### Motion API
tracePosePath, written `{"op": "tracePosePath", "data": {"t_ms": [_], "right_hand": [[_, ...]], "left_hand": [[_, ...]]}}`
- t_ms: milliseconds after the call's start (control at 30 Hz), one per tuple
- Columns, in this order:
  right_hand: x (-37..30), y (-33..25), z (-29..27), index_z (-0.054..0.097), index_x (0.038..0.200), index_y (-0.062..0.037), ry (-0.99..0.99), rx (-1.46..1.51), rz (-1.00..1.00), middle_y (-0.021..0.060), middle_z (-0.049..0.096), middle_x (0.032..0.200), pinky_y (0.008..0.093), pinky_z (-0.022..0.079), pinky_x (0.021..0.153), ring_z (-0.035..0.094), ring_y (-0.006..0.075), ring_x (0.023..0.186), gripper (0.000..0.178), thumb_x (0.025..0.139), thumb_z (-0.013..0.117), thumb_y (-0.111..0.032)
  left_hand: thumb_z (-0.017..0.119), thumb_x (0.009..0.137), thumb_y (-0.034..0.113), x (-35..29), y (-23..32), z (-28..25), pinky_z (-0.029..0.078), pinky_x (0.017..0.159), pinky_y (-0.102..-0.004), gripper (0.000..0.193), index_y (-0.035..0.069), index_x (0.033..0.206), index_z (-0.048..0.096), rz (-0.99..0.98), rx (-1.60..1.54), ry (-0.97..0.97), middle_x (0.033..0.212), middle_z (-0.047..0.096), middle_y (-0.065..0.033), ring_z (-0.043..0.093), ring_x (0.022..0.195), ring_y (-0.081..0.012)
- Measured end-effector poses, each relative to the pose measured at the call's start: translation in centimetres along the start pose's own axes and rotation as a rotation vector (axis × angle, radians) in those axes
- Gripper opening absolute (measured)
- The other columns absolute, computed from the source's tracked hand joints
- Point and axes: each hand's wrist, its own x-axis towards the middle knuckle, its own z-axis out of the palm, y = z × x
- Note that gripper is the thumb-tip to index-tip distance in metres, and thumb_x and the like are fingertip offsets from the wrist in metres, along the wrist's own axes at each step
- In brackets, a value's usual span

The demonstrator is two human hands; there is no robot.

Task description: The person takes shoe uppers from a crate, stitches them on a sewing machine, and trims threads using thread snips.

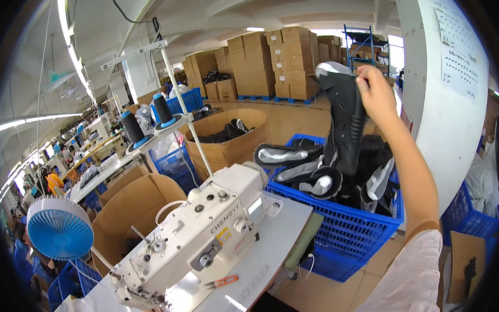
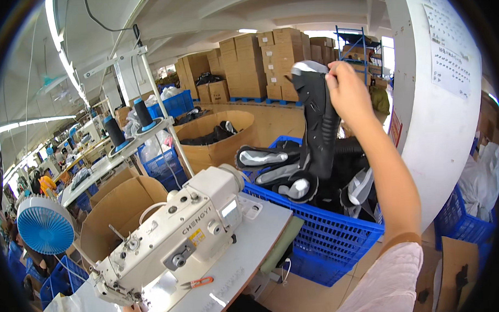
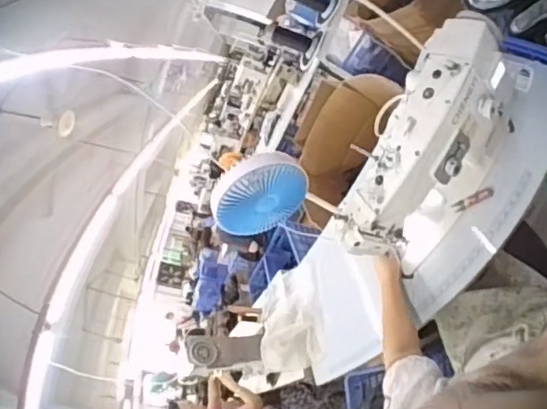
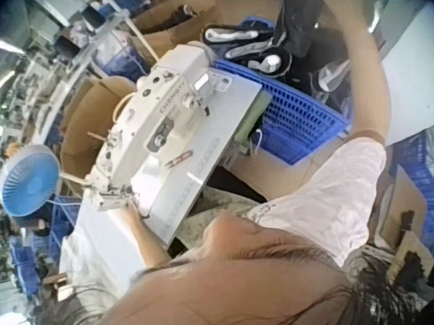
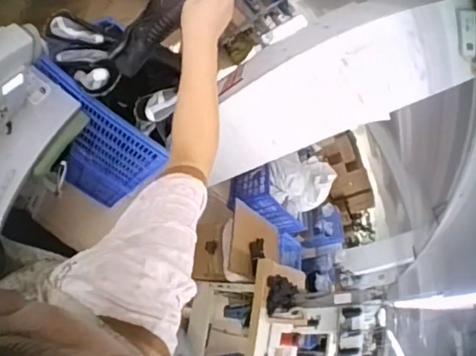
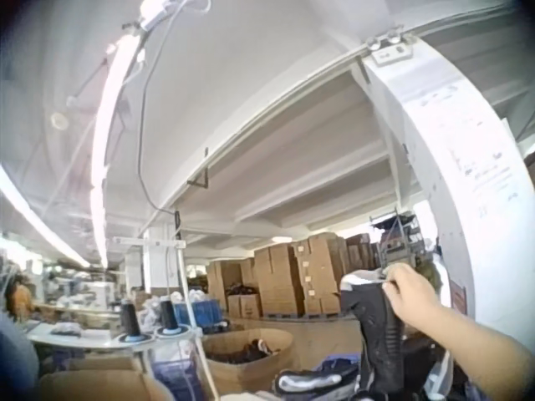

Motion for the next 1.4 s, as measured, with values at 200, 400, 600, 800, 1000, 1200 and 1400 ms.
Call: {"op": "tracePosePath", "data": {"t_ms": [200, 400, 600, 800, 1000, 1200, 1400], "right_hand": [[-2.9, -11.3, -13.3, 0.05, 0.09, 0.0007, -0.327, 0.281, 0.175, 0.0111, 0.057, 0.086, 0.0315, 0.044, 0.08, 0.056, 0.0222, 0.084, 0.015, 0.093, 0.056, -0.013], [-8.8, -21.6, -17.8, 0.052, 0.088, -0.0033, -0.753, 0.675, -0.038, 0.0111, 0.055, 0.086, 0.0359, 0.046, 0.074, 0.056, 0.0283, 0.081, 0.008, 0.089, 0.058, -0.009], [-15.0, -29.4, -16.6, 0.054, 0.088, -0.0056, -0.857, 0.862, -0.212, 0.0104, 0.057, 0.087, 0.0411, 0.042, 0.073, 0.056, 0.0313, 0.082, 0.011, 0.088, 0.061, -0.014], [-20.6, -37.2, -16.9, 0.052, 0.083, -0.0053, -0.675, 1.056, -0.41, 0.0076, 0.054, 0.082, 0.0379, 0.04, 0.069, 0.055, 0.0269, 0.074, 0.025, 0.082, 0.067, -0.025], [-21.4, -37.0, -15.5, 0.064, 0.106, -0.0044, -0.859, 1.135, -0.753, 0.0116, 0.064, 0.108, 0.0381, 0.044, 0.09, 0.06, 0.0273, 0.105, 0.061, 0.076, 0.068, -0.058], [-23.7, -37.2, -13.0, 0.058, 0.072, -0.0054, -1.113, 0.944, -0.809, 0.0109, 0.059, 0.062, 0.0388, 0.049, 0.059, 0.062, 0.0293, 0.06, 0.064, 0.077, 0.06, -0.069], [-24.5, -38.9, -11.4, 0.048, 0.057, -0.0081, -0.899, 1.052, -0.751, 0.0092, 0.051, 0.047, 0.0376, 0.043, 0.045, 0.056, 0.0295, 0.044, 0.067, 0.078, 0.057, -0.071]], "left_hand": [[0.062, 0.091, 0.023, -6.2, 4.7, -6.5, 0.049, 0.066, -0.0411, 0.028, -0.004, 0.086, 0.064, -0.092, 0.094, 0.04, 0.077, 0.065, -0.0187, 0.059, 0.067, -0.0304], [0.06, 0.082, 0.013, -12.5, 22.1, -8.3, 0.046, 0.082, -0.0313, 0.028, -0.002, 0.105, 0.066, 0.076, -0.786, -0.384, 0.101, 0.064, -0.0112, 0.057, 0.089, -0.0174], [0.047, 0.099, 0.046, -15.9, 30.9, -4.5, 0.026, 0.114, -0.0421, 0.073, -0.002, 0.148, 0.022, -0.266, -1.696, -0.888, 0.147, 0.035, -0.0173, 0.034, 0.137, -0.0285], [0.053, 0.096, 0.043, -17.2, 28.9, -3.7, 0.041, 0.105, -0.0434, 0.057, 0.003, 0.136, 0.044, -0.092, -2.34, -0.794, 0.132, 0.053, -0.0147, 0.051, 0.124, -0.0267], [0.055, 0.093, 0.045, -19.1, 25.8, -3.2, 0.04, 0.107, -0.0445, 0.057, 0.003, 0.131, 0.05, 0.249, -2.725, -0.743, 0.131, 0.055, -0.0141, 0.051, 0.124, -0.0281], [0.055, 0.092, 0.041, -20.8, 23.2, -4.6, 0.042, 0.105, -0.0446, 0.052, 0.003, 0.128, 0.052, -0.101, -2.462, -0.639, 0.127, 0.057, -0.0143, 0.053, 0.121, -0.0279], [0.056, 0.091, 0.036, -19.7, 20.5, -7.2, 0.043, 0.102, -0.0446, 0.048, 0.002, 0.125, 0.054, -0.485, -2.206, -0.603, 0.122, 0.06, -0.0144, 0.055, 0.119, -0.0277]]}}
